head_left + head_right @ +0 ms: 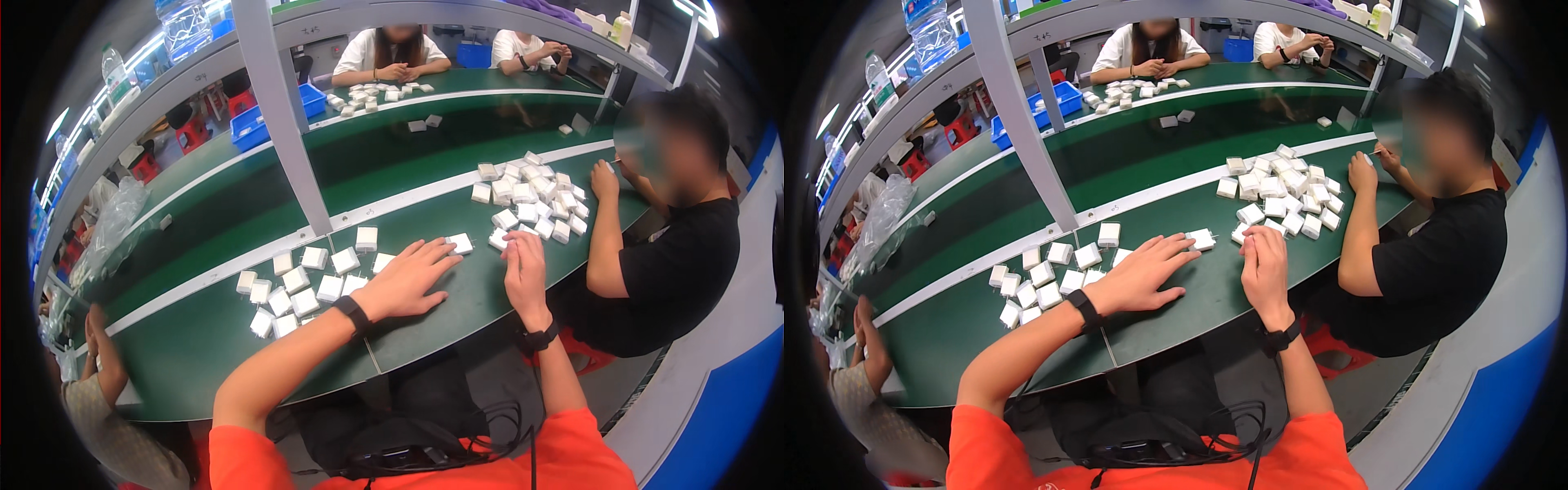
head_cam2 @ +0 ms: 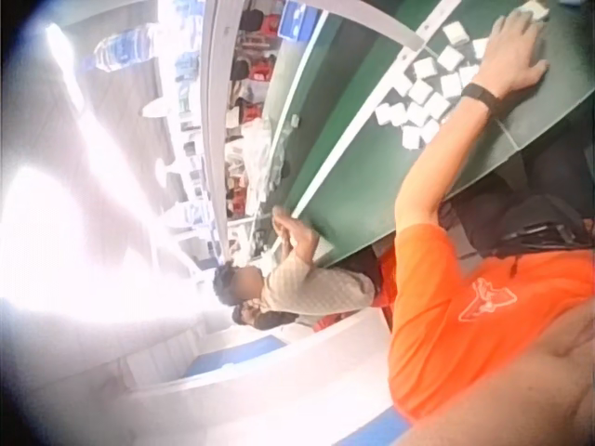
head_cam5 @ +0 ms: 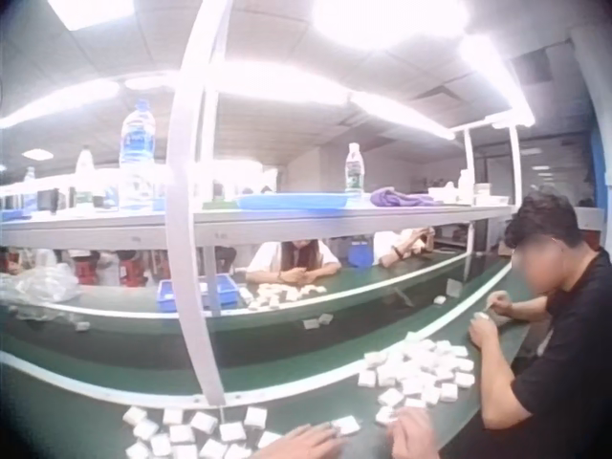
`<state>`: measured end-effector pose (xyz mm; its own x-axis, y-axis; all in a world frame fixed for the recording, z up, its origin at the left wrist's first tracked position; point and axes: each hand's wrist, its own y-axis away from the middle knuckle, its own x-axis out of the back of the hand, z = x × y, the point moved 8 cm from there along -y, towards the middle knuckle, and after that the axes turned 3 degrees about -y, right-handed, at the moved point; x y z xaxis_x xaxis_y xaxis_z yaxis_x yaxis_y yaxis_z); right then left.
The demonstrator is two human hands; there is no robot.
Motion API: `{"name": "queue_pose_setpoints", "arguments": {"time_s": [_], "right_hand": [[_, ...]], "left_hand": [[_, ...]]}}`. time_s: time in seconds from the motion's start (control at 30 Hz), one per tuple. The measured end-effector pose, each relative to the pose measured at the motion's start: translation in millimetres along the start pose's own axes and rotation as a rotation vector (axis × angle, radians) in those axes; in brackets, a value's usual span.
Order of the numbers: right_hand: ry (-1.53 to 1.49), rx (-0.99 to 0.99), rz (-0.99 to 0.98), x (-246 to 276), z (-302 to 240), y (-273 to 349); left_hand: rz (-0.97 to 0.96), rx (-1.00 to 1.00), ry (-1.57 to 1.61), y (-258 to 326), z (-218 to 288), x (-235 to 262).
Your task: Assemble small white electronic components or batteries on a production line.
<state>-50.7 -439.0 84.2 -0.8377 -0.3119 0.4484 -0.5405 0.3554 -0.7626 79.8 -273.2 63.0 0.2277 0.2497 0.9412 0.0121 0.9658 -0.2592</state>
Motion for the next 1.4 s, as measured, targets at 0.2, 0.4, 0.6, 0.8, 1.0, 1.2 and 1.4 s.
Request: {"name": "queue_pose_setpoints", "arguments": {"time_s": [0.2,0.4,0.6,0.8,1.0,1.2,1.4], "right_hand": [[-0.532,-0.312,-0.302,-40,-7,33],[-0.520,-0.363,-0.281,-60,7,36],[-0.364,-0.485,-0.406,-53,14,40],[0.062,-0.286,-0.472,-72,12,4],[0.044,-0.300,-0.716,-100,11,-21],[-0.025,-0.197,-0.852,-102,2,-76],[-0.139,-0.178,-1.055,-139,21,-54]], "left_hand": [[0.059,-0.006,-0.097,-18,-2,-17],[-0.051,0.091,-0.039,-5,-1,6],[0.065,0.162,0.013,98,42,104],[0.308,0.684,-0.087,267,-19,142],[0.522,0.780,0.121,338,-89,141],[0.637,0.660,0.429,333,-126,215],[0.543,0.658,0.448,335,-197,190]]}}
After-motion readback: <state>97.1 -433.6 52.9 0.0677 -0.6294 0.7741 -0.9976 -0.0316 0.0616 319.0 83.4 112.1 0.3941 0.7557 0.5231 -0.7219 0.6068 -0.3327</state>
